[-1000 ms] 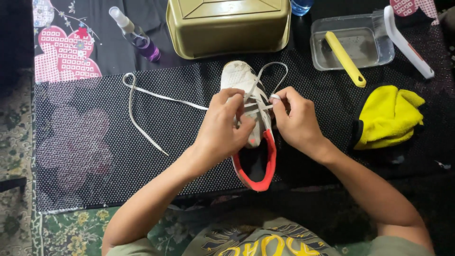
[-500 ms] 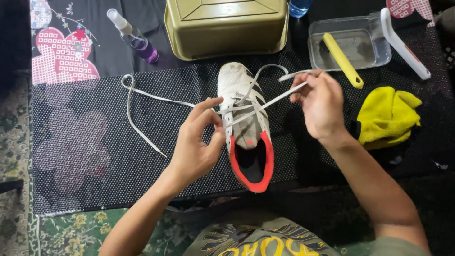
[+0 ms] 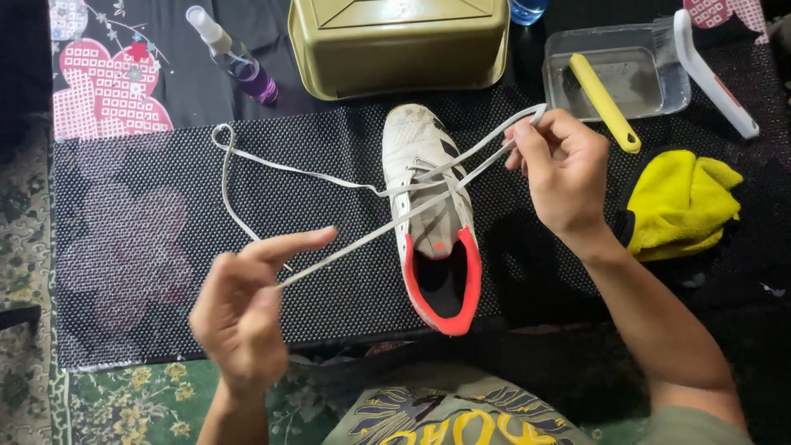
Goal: The person is relacing a white and red soccer cleat by threading a white shoelace through the eyelets.
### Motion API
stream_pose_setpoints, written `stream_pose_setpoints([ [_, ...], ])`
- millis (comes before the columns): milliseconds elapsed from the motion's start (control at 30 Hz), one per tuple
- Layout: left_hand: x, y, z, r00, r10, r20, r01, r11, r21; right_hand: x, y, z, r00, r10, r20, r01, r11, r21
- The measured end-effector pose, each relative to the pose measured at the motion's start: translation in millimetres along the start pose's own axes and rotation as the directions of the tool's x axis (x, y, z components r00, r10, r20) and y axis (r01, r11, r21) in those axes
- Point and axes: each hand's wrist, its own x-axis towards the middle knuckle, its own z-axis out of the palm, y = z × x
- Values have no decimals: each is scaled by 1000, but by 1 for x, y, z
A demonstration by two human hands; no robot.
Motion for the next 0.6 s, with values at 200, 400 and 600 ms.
stream_pose_setpoints([
  [200, -23, -24, -36, 989, 12, -147, -75, 900, -429, -4, 7, 10, 968, -250, 8, 235, 897, -375],
  [400, -27, -15, -60, 969, 20, -248, -162, 806, -569, -3, 13, 11, 937, -349, 29, 322, 825, -465],
  [600, -59, -37, -119, 900, 115, -420, -321, 827, -461, -5, 19, 13, 934, -357, 24, 324, 815, -480],
])
